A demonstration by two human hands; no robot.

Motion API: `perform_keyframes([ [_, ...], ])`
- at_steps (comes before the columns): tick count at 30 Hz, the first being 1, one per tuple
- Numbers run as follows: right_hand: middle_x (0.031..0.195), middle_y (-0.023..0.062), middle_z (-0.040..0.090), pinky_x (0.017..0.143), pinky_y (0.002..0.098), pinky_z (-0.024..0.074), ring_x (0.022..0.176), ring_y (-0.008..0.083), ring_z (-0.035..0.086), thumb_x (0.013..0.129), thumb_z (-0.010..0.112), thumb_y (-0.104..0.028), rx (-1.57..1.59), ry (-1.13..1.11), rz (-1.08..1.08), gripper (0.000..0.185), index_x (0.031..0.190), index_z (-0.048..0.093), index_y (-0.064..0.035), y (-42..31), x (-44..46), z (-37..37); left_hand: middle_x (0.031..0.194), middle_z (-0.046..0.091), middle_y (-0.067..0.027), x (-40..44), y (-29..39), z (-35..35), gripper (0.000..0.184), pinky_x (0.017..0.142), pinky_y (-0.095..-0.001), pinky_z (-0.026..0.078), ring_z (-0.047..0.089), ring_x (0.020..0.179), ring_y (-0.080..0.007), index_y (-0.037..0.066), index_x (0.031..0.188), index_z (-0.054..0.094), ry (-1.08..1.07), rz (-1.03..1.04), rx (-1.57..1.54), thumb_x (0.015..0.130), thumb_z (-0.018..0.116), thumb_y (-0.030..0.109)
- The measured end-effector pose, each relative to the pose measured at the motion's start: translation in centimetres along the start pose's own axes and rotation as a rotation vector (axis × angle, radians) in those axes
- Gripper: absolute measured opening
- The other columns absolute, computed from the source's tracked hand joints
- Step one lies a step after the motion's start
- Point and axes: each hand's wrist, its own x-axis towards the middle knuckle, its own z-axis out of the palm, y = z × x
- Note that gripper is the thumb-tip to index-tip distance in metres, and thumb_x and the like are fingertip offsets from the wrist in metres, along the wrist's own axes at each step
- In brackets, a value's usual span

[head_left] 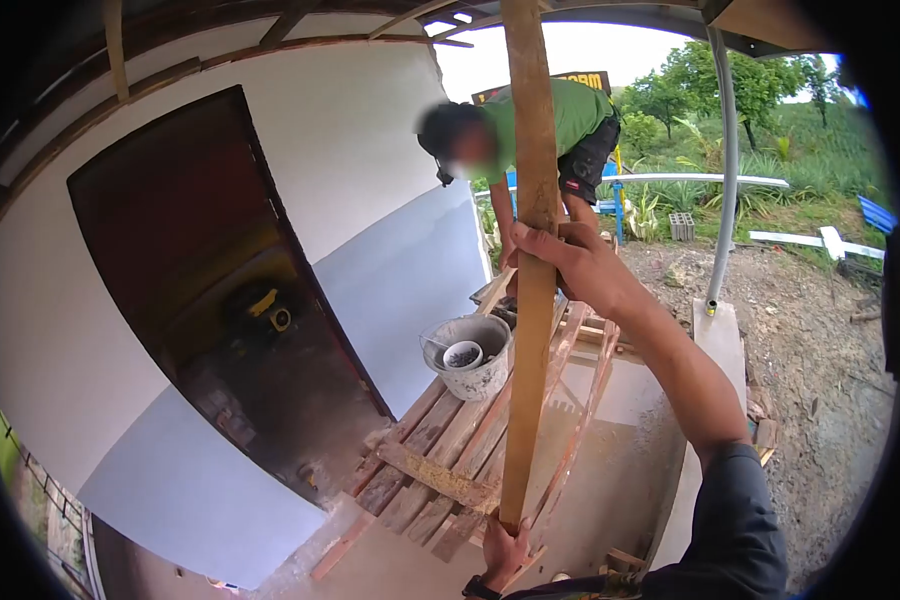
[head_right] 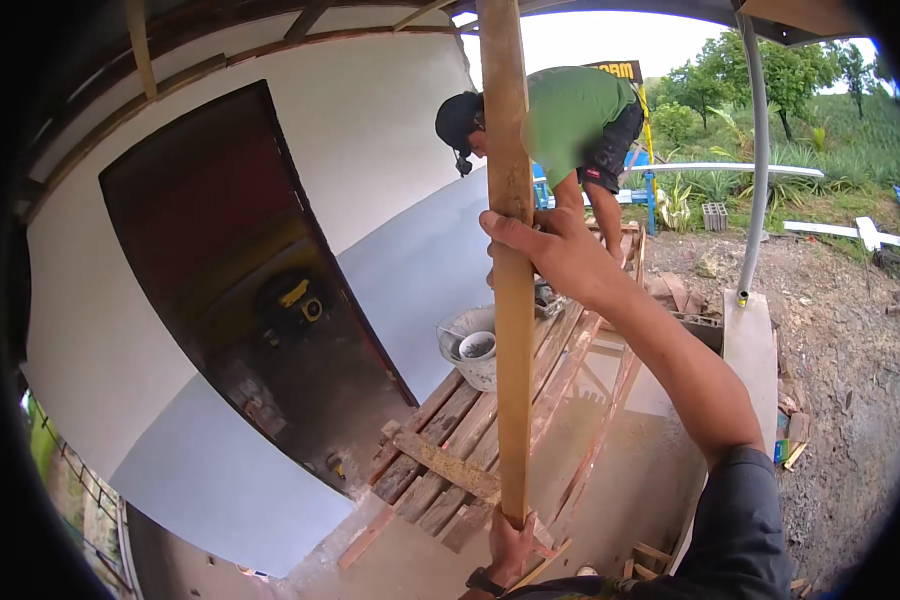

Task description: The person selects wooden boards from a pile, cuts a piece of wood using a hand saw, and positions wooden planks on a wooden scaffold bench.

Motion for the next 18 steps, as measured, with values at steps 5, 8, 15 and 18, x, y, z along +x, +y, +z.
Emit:
perform_keyframes([
  [5, 0.088, 0.0154, 0.077, 0.043, 0.0257, 0.0367, 0.055, 0.0078, 0.059, 0.098, 0.065, -0.059, -0.058, -0.196, 0.108, 0.059, 0.102, 0.068, 0.0000, 0.2, 8.9, -2.2, 0.107, 0.068, -0.0242, -0.8, 4.8, -2.2, 0.058, 0.079, -0.0494, 0.055, 0.070, 0.095, -0.0426, -0.001, 0.128, 0.052, 0.205, 0.070, 0.006, 0.088, 0.083, 0.027],
  [8, 0.081, 0.0121, 0.077, 0.041, 0.0254, 0.0231, 0.048, 0.0036, 0.042, 0.097, 0.065, -0.062, 0.066, -0.332, 0.100, 0.057, 0.096, 0.068, -0.0052, 0.3, 11.5, -0.1, 0.097, 0.070, -0.0207, 0.0, 6.3, -3.8, 0.050, 0.073, -0.0474, 0.055, 0.071, 0.085, -0.0384, -0.001, 0.121, 0.055, 0.386, 0.145, 0.027, 0.087, 0.084, 0.021],
  [15, 0.067, -0.0007, 0.050, 0.043, 0.0284, 0.0229, 0.051, 0.0067, 0.032, 0.096, 0.067, -0.066, 0.189, -0.404, 0.003, 0.076, 0.106, 0.068, 0.0094, 4.6, 15.0, 6.6, 0.083, 0.068, -0.0101, 3.5, 6.3, -14.1, 0.041, 0.068, -0.0387, 0.054, 0.065, 0.071, -0.0220, -0.001, 0.116, 0.063, 0.465, -0.014, -0.038, 0.085, 0.084, 0.016],
  [18, 0.067, 0.0004, 0.051, 0.044, 0.0277, 0.0241, 0.052, 0.0056, 0.035, 0.098, 0.066, -0.062, 0.126, -0.476, -0.019, 0.069, 0.110, 0.071, 0.0052, 7.7, 12.9, 9.1, 0.080, 0.065, -0.0028, 3.9, 5.1, -18.6, 0.037, 0.063, -0.0313, 0.050, 0.059, 0.069, -0.0119, -0.001, 0.116, 0.065, 0.282, -0.070, -0.162, 0.086, 0.082, 0.012],
])
